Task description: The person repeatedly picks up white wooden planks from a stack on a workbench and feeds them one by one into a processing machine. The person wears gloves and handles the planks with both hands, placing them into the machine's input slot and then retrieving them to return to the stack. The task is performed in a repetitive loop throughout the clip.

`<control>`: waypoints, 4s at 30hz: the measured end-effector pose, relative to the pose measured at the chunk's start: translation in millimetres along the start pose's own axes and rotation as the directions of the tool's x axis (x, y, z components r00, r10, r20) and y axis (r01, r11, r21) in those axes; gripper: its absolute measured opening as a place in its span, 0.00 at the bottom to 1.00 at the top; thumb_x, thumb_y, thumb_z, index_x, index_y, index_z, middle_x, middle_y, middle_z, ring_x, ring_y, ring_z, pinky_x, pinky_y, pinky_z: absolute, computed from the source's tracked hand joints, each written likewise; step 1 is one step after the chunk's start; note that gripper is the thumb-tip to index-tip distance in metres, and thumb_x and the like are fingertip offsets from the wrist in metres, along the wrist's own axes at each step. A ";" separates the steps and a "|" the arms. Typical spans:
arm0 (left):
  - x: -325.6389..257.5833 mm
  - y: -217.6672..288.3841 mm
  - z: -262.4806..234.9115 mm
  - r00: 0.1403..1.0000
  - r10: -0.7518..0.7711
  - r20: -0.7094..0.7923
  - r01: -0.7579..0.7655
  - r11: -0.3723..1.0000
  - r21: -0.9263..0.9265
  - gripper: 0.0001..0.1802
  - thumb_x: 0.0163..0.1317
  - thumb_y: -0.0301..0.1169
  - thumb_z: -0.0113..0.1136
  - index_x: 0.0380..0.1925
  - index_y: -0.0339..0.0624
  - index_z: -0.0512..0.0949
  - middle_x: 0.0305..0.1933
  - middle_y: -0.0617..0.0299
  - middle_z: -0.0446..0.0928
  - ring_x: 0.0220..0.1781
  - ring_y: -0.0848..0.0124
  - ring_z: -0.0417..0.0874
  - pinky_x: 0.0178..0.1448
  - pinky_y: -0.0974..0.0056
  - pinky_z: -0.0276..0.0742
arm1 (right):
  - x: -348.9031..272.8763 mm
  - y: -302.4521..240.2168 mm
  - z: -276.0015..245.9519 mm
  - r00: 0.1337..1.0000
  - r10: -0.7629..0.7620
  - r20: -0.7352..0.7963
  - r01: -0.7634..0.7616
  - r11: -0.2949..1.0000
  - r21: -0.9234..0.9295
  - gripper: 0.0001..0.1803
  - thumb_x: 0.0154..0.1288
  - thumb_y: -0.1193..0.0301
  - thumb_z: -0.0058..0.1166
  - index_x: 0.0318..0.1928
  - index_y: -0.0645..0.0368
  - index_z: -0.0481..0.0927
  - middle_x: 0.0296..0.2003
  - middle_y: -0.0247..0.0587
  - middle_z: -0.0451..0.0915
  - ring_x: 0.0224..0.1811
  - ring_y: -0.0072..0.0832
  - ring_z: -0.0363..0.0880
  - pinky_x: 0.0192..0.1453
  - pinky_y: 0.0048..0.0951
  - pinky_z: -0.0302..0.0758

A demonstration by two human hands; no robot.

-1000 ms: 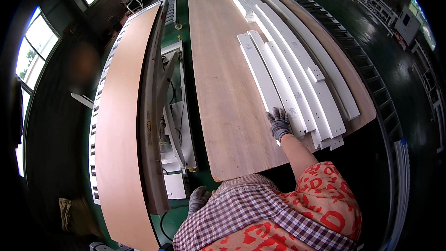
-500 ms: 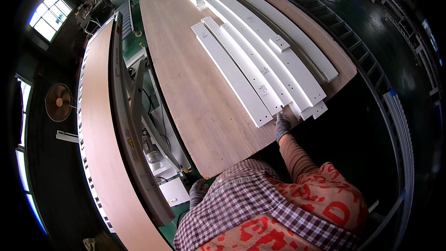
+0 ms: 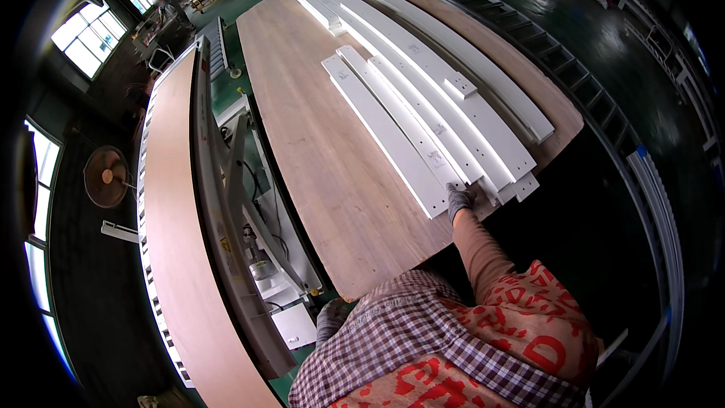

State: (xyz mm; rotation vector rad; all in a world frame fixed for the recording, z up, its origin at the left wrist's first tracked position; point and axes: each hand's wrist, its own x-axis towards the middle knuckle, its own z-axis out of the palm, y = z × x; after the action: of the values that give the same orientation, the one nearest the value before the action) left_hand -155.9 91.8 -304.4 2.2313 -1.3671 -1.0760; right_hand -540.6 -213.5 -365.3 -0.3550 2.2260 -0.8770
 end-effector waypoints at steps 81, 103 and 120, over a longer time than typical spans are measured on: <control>108.7 144.1 22.3 0.950 0.213 0.231 -0.219 0.976 0.002 0.28 0.60 0.47 0.59 0.50 0.33 0.74 0.44 0.41 0.81 0.46 0.53 0.84 0.52 0.57 0.78 | -209.6 54.0 18.9 0.458 -0.267 0.848 0.886 0.222 -0.408 0.44 0.50 0.45 0.61 0.58 0.63 0.65 0.55 0.59 0.73 0.55 0.49 0.77 0.58 0.46 0.74; 11.4 31.1 19.5 0.947 -0.238 0.215 0.321 0.698 -0.640 0.26 0.64 0.34 0.62 0.59 0.31 0.72 0.55 0.50 0.78 0.54 0.63 0.79 0.57 0.61 0.75 | -109.2 -32.1 13.4 0.664 -0.507 0.550 0.728 0.267 -0.631 0.47 0.54 0.58 0.64 0.73 0.31 0.55 0.70 0.58 0.53 0.70 0.50 0.58 0.68 0.52 0.63; -5.5 -17.7 13.8 0.953 -0.283 0.106 0.257 0.574 -0.777 0.21 0.64 0.30 0.61 0.56 0.33 0.74 0.50 0.55 0.80 0.49 0.70 0.80 0.55 0.65 0.75 | -33.1 -33.9 19.2 0.414 -0.728 0.546 0.718 -0.108 -0.688 0.35 0.61 0.62 0.52 0.70 0.39 0.62 0.71 0.50 0.55 0.75 0.46 0.47 0.77 0.52 0.45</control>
State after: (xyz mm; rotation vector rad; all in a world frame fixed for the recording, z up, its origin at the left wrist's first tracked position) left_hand -156.3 106.9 -321.9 1.7530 -0.3472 -1.3825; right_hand -503.6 -231.9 -335.2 -2.3472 2.1532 0.0672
